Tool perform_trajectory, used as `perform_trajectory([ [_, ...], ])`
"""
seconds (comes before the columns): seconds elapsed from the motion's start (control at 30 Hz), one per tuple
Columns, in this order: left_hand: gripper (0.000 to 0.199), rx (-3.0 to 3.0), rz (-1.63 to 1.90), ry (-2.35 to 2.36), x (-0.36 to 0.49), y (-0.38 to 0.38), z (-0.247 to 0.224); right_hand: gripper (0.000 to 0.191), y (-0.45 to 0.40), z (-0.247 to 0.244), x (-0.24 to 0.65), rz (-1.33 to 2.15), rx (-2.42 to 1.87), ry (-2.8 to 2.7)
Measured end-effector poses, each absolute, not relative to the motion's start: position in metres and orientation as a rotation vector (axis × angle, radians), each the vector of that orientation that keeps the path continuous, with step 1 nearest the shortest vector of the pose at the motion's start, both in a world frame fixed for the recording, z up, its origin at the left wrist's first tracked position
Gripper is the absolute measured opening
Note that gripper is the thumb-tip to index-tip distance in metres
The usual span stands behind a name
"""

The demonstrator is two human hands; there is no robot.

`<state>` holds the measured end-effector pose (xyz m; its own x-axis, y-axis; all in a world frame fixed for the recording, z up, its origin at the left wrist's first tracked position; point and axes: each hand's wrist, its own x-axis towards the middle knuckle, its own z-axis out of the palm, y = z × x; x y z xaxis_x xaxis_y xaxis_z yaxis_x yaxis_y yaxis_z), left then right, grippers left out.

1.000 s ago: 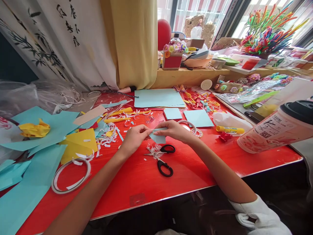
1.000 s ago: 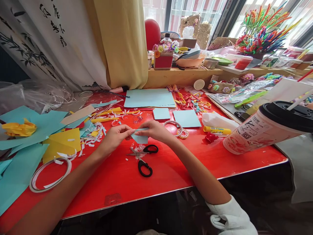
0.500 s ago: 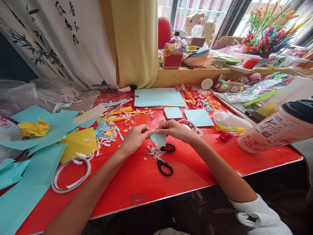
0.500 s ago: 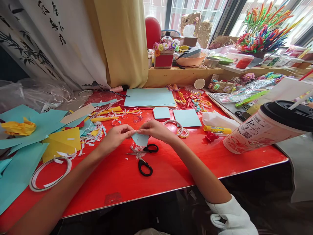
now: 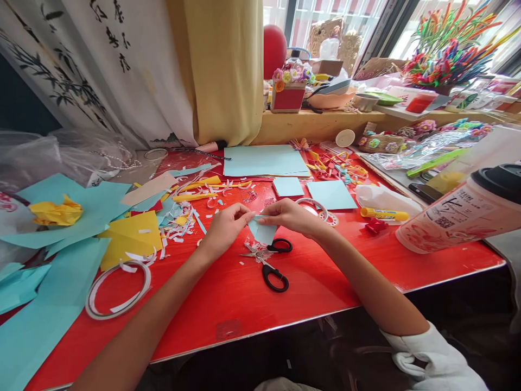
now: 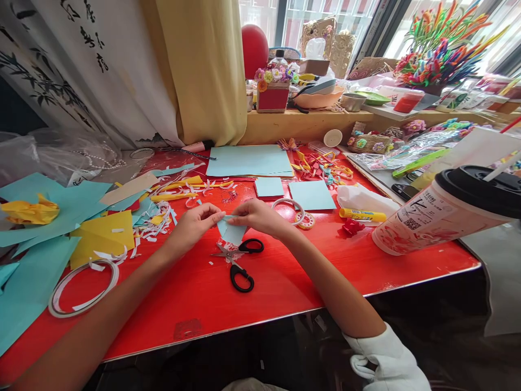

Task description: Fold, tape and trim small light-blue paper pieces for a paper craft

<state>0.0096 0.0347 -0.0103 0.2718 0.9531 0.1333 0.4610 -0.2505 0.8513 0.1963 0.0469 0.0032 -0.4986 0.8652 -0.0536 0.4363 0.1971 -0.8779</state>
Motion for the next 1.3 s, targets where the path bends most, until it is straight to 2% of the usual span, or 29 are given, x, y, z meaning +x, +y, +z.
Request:
perform_trajectory([
  [0.27, 0.022, 1.852, 0.937, 1.311, 0.012, 0.031, -0.006, 0.033, 0.043, 0.004, 0.193, 1.541, -1.141, -1.895],
  [0.57, 0.019, 1.827, 1.050, 1.315, 0.011, 0.032, -0.006, 0.021, 0.040, -0.003, 0.181, 1.509, -1.156, -1.805],
  [0.8, 0.024, 1.809, 1.113, 1.243, 0.010, 0.033, -0.006, 0.025, 0.039, 0.000, 0.182, 1.676, -1.188, -1.725],
  [1.03, 0.020, 1.747, 1.194, 1.229, 0.009, 0.034, -0.001, 0.028, 0.039, 0.003, 0.188, 1.885, -0.948, -1.698],
  [1.3, 0.020, 1.743, 1.167, 1.230, 0.006, 0.038, -0.003, 0.029, 0.038, 0.006, 0.188, 1.877, -0.976, -1.719],
])
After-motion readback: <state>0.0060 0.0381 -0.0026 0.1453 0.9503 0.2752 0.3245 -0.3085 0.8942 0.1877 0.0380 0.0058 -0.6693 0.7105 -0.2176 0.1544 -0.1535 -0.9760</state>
